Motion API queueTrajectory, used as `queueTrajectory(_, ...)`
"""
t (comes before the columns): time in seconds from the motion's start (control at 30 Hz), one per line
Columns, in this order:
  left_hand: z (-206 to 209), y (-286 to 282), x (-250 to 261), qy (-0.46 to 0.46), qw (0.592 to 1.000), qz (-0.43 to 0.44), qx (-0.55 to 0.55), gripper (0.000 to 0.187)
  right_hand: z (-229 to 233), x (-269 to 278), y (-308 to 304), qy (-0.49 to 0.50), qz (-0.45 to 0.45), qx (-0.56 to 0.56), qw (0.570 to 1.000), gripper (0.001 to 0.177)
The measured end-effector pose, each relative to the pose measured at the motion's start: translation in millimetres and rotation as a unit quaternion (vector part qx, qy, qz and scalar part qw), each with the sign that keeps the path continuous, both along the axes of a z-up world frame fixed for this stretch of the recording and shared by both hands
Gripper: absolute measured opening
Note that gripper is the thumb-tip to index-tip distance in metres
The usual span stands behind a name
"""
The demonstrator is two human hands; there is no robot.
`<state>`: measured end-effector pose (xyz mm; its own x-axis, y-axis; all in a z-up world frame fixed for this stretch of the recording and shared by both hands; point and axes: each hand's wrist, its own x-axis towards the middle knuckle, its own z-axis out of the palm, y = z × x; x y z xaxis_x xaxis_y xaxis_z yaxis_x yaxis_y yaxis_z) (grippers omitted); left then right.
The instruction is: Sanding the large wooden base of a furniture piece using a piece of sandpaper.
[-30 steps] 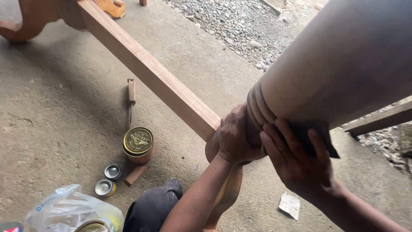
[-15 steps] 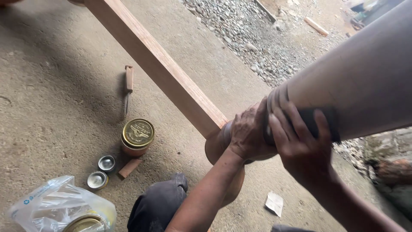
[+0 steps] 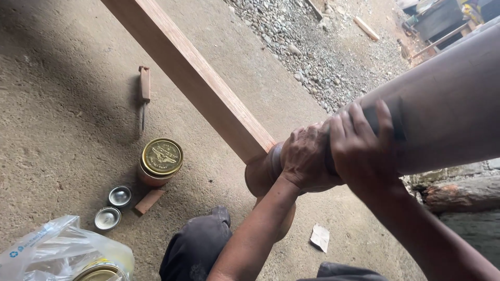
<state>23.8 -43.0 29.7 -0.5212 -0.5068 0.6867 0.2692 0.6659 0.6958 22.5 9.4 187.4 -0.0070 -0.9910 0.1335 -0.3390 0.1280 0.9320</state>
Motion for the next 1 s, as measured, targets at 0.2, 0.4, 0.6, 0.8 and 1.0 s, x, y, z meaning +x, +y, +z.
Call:
queueTrajectory(0.2,-4,2,-4,-0.022,0.999,0.017,-0.02,0.125,-5,0,-4,0.018,0.006,-0.019,1.0,0.021)
queueTrajectory(0.4,-3,-6,-4,0.001,1.0,-0.002,0.002,0.123,-3,14,-5,0.043,-0.006,-0.004,0.999,0.027)
queueTrajectory(0.6,-2,-3,2,-0.008,1.0,-0.013,0.009,0.134,1,-1,-4,0.012,-0.02,-0.008,1.0,0.022)
queueTrajectory(0.8,8,-12,9,-0.01,1.0,-0.019,0.022,0.139,-2,2,93,-0.053,0.051,-0.033,0.997,0.028)
queueTrajectory(1.0,2,-2,6,0.018,1.0,-0.008,0.019,0.137,8,0,21,-0.034,-0.011,-0.057,0.998,0.024)
